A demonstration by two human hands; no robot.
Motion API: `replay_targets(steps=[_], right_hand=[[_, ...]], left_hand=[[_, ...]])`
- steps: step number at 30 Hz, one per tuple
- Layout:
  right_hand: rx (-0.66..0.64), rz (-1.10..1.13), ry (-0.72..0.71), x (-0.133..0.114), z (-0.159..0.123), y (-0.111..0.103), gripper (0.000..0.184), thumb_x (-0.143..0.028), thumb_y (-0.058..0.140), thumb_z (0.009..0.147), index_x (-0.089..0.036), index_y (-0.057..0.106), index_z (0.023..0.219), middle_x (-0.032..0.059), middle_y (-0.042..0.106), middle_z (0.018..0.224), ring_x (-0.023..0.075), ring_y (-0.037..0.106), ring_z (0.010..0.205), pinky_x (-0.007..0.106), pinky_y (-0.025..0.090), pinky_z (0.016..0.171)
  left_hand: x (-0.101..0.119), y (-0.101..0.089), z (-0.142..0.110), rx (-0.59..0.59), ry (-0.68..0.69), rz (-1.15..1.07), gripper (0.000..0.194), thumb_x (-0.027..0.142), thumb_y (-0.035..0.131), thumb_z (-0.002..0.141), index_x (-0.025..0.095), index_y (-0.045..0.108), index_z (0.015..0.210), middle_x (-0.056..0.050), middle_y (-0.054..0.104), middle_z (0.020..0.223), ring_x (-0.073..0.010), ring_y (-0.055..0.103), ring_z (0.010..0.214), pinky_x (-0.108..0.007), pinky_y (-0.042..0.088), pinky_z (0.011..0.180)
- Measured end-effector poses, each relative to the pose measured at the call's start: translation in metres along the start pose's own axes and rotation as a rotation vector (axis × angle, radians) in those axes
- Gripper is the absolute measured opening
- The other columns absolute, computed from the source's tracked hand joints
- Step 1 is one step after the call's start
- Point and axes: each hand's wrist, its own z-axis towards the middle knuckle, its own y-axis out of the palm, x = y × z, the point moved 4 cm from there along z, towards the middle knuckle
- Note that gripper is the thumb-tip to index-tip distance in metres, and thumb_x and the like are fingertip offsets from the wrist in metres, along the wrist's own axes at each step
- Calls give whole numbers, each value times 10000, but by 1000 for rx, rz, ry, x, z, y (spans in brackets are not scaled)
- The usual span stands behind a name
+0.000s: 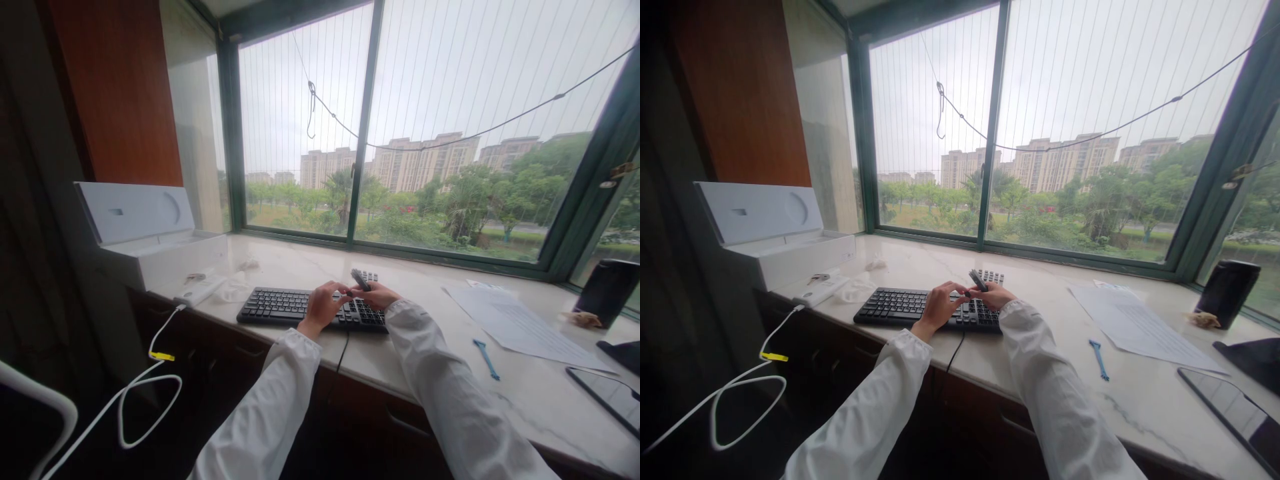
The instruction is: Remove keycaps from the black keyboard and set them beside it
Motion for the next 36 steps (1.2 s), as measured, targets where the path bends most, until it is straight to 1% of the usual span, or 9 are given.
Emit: replay_targets(steps=[9,12,16,19,23,26,29,32,36], right_hand=[[18,0,2,-3,-1,1,560,-576,651,694,-131,612,1031,-123,225,401,31,201,347,185,152,332],[55,29,-10,-3,-1,0,581,-532,705,656,-126,601,1058,-115,303,428,24,218,353,185,158,333],[52,91,-40,-2,1,0,609,-457,749,631,-151,561,1123,-5,612,741,-8,245,362,188,157,323],[17,99,-46,-3,0,2,592,-446,750,632,-159,565,1116,56,644,950,-25,240,359,193,143,310],[22,94,-22,-5,-2,3,640,-454,767,606,-130,564,1120,-15,593,667,-6,244,354,190,148,314],[24,87,-23,-6,-3,3,650,-488,761,604,-109,579,1101,-106,374,443,16,221,344,190,148,316],[29,66,-23,-3,-1,2,626,-552,711,639,-106,610,1067,-128,235,385,29,200,339,193,144,315],[57,54,-27,-1,1,1,648,-554,717,628,-104,609,1082,-127,242,383,32,209,338,197,156,319],[46,71,-21,0,3,2,706,-498,753,607,-106,567,1164,-106,363,441,21,227,345,196,152,331]], left_hand=[[1,0,0,-12,14,-17,148,354,606,821,257,677,909,4,669,895,-144,622,832,-245,457,730],[0,0,1,-3,12,-63,212,333,637,799,275,654,1002,20,680,889,-143,628,851,-251,465,770],[-3,0,1,20,-8,-83,310,353,702,732,285,636,1027,41,687,877,-149,637,837,-266,478,770],[-3,0,0,10,-20,-70,216,361,683,750,257,659,937,21,689,900,-161,635,858,-279,478,783],[-1,0,0,-8,-18,-56,159,347,645,788,240,671,903,-5,685,933,-171,626,890,-289,474,802],[1,-1,0,-3,6,-53,129,305,622,814,252,673,920,-2,680,961,-161,622,902,-274,471,806],[2,-2,0,2,16,-48,124,282,594,836,266,679,924,0,676,967,-157,619,906,-266,471,803],[1,-2,0,7,23,-63,157,311,627,810,270,671,954,9,676,945,-153,619,891,-266,471,802],[0,-2,0,19,10,-77,223,339,673,765,242,654,965,4,676,919,-158,619,876,-281,470,810]])
